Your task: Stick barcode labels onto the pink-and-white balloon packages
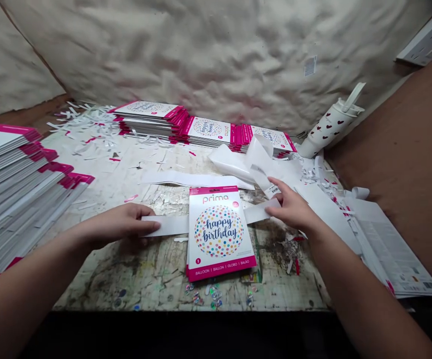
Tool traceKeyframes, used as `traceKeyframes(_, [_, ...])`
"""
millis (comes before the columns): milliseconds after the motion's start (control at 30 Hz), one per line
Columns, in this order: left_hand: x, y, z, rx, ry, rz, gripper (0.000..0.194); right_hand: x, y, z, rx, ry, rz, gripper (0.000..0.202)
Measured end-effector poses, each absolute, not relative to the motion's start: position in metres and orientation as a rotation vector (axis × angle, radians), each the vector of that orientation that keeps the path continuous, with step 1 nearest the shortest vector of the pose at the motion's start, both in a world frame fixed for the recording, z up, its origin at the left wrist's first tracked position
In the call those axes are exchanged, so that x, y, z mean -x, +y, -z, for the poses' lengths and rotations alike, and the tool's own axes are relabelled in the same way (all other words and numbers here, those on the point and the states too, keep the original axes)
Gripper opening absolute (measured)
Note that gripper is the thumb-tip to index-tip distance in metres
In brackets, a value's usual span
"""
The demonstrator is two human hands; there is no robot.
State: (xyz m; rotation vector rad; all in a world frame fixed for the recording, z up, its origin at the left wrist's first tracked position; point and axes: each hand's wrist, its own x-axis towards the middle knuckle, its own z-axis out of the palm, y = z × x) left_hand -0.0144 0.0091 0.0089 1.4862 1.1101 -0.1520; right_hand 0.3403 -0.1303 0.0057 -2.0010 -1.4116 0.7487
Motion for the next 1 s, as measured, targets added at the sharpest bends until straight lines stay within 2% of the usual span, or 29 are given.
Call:
traceKeyframes(133, [-0.032, -0.009, -0.014, -1.31, 0.967, -0.008, 0.023, -0.286, -0.127, -0.017, 1.958, -1.557, -0.477, 0.078])
traceKeyframes(333, [-0.086, -0.023, -0.001, -1.279, 0.91, -0.051, 0.02, -0.22, -0.12, 0.024, 1.911, -1.929, -0.14, 0.075])
traceKeyframes(567, [-0.096, -0.025, 0.013, -1.374, 0.99, -0.011, 0.014, -0.222, -0.147, 0.032, 1.759, -2.067, -0.359, 0.089])
traceKeyframes(733, [-0.106, -0.024, 0.019, -1.402, 1.023, 0.056, 0.011, -0.248, -0.152, 0.027, 1.751, -2.017, -0.438, 0.08])
traceKeyframes(1000, [-0.111, -0.022, 0.017, -1.418, 1.005, 0.072, 0.01, -0.263, -0.155, 0.045, 1.67, -2.123, -0.442, 0.074])
